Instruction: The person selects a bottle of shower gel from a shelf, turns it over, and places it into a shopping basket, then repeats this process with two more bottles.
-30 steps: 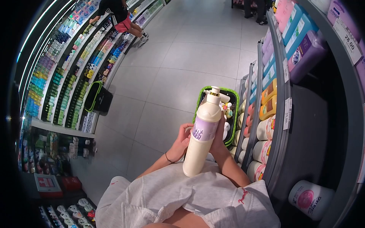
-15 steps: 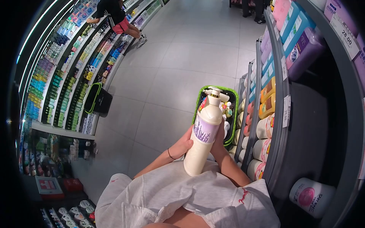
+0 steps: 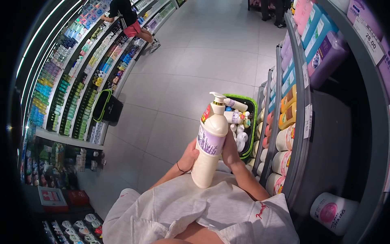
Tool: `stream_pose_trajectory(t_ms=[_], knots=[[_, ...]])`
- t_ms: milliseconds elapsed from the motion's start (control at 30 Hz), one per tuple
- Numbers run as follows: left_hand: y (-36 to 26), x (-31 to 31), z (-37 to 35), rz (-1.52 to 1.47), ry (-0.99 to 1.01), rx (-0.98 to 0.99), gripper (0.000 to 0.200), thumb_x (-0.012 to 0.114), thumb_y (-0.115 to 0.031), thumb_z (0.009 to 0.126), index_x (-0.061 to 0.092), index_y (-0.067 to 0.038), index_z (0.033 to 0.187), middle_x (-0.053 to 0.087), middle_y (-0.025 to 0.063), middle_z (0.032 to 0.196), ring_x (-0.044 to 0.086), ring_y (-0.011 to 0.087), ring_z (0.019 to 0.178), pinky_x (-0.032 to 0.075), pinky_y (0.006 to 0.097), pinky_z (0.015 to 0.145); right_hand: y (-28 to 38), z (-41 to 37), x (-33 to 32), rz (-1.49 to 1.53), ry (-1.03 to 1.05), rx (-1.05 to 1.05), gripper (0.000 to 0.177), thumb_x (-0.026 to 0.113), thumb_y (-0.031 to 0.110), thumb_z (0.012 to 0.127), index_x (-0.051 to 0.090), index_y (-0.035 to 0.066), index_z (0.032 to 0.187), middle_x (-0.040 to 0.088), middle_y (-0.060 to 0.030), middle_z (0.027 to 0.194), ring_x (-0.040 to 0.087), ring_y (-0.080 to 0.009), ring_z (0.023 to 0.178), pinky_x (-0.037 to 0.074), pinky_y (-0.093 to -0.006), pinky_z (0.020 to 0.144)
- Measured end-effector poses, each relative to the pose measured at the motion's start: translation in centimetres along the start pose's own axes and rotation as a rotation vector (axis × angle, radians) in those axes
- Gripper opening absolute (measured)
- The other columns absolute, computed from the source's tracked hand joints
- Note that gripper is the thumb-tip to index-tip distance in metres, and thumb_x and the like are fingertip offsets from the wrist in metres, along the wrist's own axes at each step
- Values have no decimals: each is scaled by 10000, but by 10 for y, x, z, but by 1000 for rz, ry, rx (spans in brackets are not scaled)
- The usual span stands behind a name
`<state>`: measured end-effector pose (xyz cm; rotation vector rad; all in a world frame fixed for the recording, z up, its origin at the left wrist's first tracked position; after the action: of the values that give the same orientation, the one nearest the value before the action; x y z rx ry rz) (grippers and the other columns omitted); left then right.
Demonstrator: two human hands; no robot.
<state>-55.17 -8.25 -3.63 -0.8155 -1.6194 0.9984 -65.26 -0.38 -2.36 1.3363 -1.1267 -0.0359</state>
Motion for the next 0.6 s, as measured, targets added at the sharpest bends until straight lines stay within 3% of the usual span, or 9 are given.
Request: stream_pose_trajectory(t_ms=[133,433,533,600], knots=[[4,-4,-1,28,-12,20,884,620,-546,763,276,28,1342,444,88,1281,421,158,1179,333,305,990,-12,-4,5,213,-39,-26,472,305,440,941,468,81,1200,569,-68,1106,563,-156,990,437,-315,881],[1,-4,-1,115,-10,35,708,546,-440,850,305,28,1324,472,87,1246,426,156,1165,328,304,992,-10,-11,9,377,-7,-31,450,314,415,937,469,74,1187,570,-78,1103,579,-180,968,458,-342,852],[5,-12,2,35,-41,-47,629,521,-394,880,324,16,1314,485,87,1236,456,163,1148,349,308,984,-8,-12,9,205,70,-95,442,260,392,969,399,74,1242,529,-47,1133,521,-119,1025,419,-290,892],[1,-9,4,-48,-41,-52,602,501,-389,892,329,4,1314,485,88,1241,473,165,1136,369,310,973,-3,-16,16,202,104,-96,472,258,394,968,355,57,1285,486,-63,1199,472,-135,1096,379,-295,935]])
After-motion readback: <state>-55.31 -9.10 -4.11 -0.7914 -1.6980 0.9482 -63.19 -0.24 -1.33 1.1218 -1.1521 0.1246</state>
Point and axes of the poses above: each hand's wrist, its own z-axis towards the middle knuckle, its own x-axis out of the palm, y = z × x, the point moved 5 cm from there along z, towards the middle knuckle
